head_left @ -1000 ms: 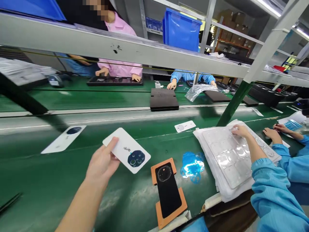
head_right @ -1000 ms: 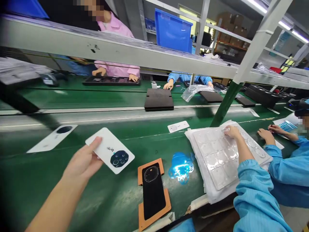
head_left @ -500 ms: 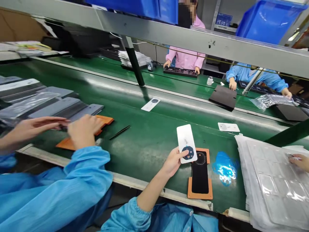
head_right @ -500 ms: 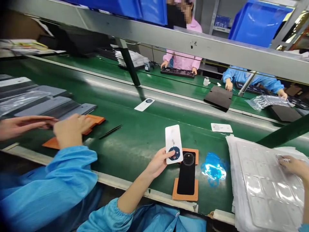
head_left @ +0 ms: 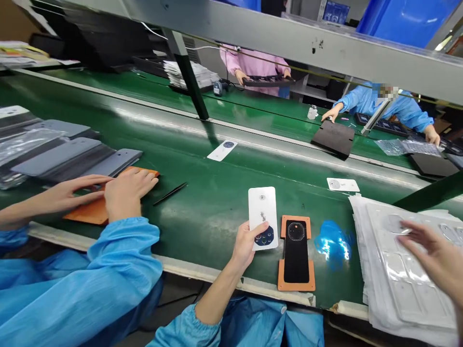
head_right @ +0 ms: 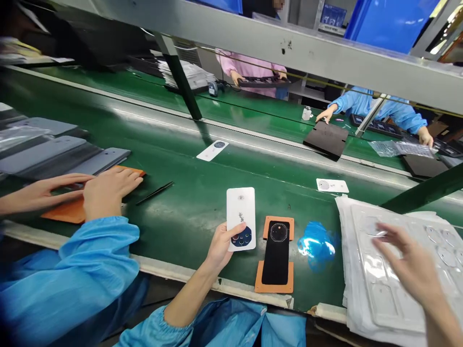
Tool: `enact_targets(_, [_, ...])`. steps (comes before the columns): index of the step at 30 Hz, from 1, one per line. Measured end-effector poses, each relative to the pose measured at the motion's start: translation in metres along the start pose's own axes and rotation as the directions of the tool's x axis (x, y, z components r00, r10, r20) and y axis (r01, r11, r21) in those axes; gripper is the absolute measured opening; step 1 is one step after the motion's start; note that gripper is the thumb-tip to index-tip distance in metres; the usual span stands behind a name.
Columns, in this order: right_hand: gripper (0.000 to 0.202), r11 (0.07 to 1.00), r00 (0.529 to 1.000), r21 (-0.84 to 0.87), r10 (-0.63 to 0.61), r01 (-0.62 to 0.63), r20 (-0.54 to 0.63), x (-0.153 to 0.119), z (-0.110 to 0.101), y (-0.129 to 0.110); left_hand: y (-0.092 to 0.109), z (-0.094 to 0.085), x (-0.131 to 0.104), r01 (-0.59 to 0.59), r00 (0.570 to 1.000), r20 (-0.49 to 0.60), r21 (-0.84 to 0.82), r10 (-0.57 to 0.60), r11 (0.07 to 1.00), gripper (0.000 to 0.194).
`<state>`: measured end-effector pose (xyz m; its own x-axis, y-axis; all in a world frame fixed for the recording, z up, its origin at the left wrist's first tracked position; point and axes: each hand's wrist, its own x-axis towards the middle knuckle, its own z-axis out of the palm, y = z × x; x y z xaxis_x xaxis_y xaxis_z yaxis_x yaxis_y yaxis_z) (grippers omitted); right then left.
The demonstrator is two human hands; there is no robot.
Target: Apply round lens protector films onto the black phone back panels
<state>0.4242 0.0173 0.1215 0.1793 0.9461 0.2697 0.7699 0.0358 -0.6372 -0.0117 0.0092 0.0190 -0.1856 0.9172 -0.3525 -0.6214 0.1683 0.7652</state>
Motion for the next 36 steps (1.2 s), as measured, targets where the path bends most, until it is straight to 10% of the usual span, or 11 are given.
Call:
enact_targets(5, [0.036, 0.963, 0.946, 0.263, -0.023, -0.067, 0.325, -0.056, 0.122, -0.081, -0.006, 0.003, 0.000, 0.041, 0.999, -0.004, 0.014, -0.041, 0.999, 0.050])
enact_targets(11, [0.036, 0.925, 0.834, 0.304, 0.026, -0.230, 0.552, -0.025, 0.218, -0.086, 0.000, -0.001, -0.005, 0.018, 1.000, -0.004, 0.041, -0.018, 0.999, 0.058])
enact_targets(16, [0.028, 0.939, 0.812, 0.286, -0.013, -0.191, 0.584, -0.011, 0.230, -0.087, 0.004, -0.012, -0.008, 0.011, 1.000, -0.025, 0.059, -0.010, 0.998, 0.059])
enact_targets(23, [0.018, 0.976, 0.941, 0.054, -0.218, 0.211, 0.260, -0.039, 0.233, -0.090, -0.003, -0.020, -0.001, -0.079, 0.997, -0.006, 0.150, 0.081, 0.986, 0.039])
enact_targets(31, [0.028, 0.767, 0.730, -0.059, -0.581, 0.639, 0.359, -0.059, 0.222, -0.085, -0.001, -0.014, -0.002, -0.097, 0.995, 0.037, 0.210, 0.091, 0.973, 0.034])
enact_targets(36, [0.029, 0.783, 0.757, -0.050, -0.580, 0.620, 0.301, -0.065, 0.216, -0.090, -0.001, -0.007, -0.005, -0.117, 0.993, 0.050, 0.218, 0.109, 0.969, 0.029])
